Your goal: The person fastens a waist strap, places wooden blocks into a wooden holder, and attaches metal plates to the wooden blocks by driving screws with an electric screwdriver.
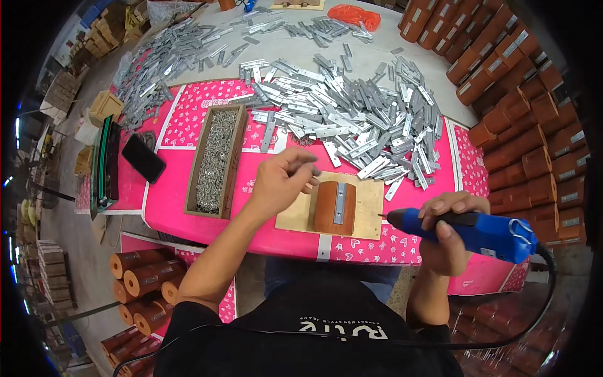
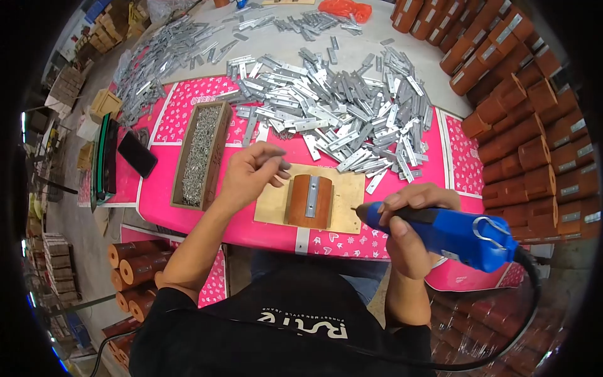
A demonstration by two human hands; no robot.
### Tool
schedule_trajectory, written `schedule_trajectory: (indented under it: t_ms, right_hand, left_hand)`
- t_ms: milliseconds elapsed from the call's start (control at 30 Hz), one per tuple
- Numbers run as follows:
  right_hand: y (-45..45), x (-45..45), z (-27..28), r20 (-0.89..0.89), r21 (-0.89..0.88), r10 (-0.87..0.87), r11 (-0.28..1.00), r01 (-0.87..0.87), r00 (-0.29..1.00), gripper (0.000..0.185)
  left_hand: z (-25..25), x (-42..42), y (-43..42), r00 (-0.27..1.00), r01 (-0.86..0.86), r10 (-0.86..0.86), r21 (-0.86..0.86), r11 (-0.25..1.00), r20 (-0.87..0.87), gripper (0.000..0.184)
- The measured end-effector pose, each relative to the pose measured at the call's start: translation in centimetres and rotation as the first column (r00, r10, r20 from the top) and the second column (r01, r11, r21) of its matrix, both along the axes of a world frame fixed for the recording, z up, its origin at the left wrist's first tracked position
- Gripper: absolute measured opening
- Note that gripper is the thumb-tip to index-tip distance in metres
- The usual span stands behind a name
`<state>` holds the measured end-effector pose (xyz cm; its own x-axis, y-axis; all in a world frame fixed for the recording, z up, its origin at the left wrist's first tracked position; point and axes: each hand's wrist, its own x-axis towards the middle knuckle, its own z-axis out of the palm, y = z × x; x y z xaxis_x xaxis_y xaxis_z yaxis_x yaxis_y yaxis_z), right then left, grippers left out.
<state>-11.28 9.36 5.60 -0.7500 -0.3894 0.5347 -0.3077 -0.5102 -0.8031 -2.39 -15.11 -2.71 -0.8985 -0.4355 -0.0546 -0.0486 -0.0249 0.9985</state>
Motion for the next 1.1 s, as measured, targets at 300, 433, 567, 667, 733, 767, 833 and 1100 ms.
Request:
schedule_trajectory:
  t_ms: [300, 433, 567, 667, 733, 767, 833, 1100]
  right_hand:
    - [-1.9, -1.8, 2.0, -0.027, -0.252, 0.253, 0.934, -0.252, 0.967, 0.036]
    - [-2.9, -1.8, 1.6, 0.072, -0.257, 0.294, 0.929, -0.267, 0.953, 0.034]
    - [-4.0, -1.4, 1.2, 0.185, -0.233, 0.297, 0.939, -0.252, 0.937, 0.035]
    - [-4.8, -1.4, 0.9, 0.224, -0.223, 0.322, 0.936, -0.274, 0.920, 0.034]
    - [-5.2, -1.5, 0.7, 0.236, -0.215, 0.325, 0.937, -0.277, 0.916, 0.033]
    - [-5.4, -1.5, 0.7, 0.242, -0.208, 0.322, 0.939, -0.275, 0.915, 0.033]
    - [-5.6, -1.5, 0.7, 0.242, -0.209, 0.327, 0.937, -0.280, 0.913, 0.034]
    - [-5.3, -1.9, 1.2, 0.252, -0.240, 0.374, 0.918, -0.317, 0.893, 0.034]
  left_hand:
    - [-1.0, 3.0, 4.8, 0.987, 0.038, -0.116, -0.551, 0.834, -0.108, 0.013]
    - [-2.5, 3.9, 5.8, 0.961, -0.091, -0.117, -0.687, 0.721, -0.250, 0.012]
    - [-2.6, 4.4, 5.7, 0.964, -0.114, -0.070, -0.633, 0.766, -0.257, 0.016]
    - [-2.2, 4.5, 5.5, 0.963, -0.097, -0.061, -0.548, 0.831, -0.263, 0.016]
    - [-1.9, 4.6, 5.4, 0.966, -0.075, -0.061, -0.500, 0.863, -0.251, 0.015]
    - [-1.7, 4.7, 5.4, 0.971, -0.061, -0.060, -0.483, 0.874, -0.232, 0.014]
    - [-1.8, 4.6, 5.4, 0.978, -0.042, -0.055, -0.445, 0.894, -0.202, 0.013]
    - [-2.3, 4.7, 5.3, 0.987, -0.029, -0.043, -0.432, 0.901, -0.156, 0.012]
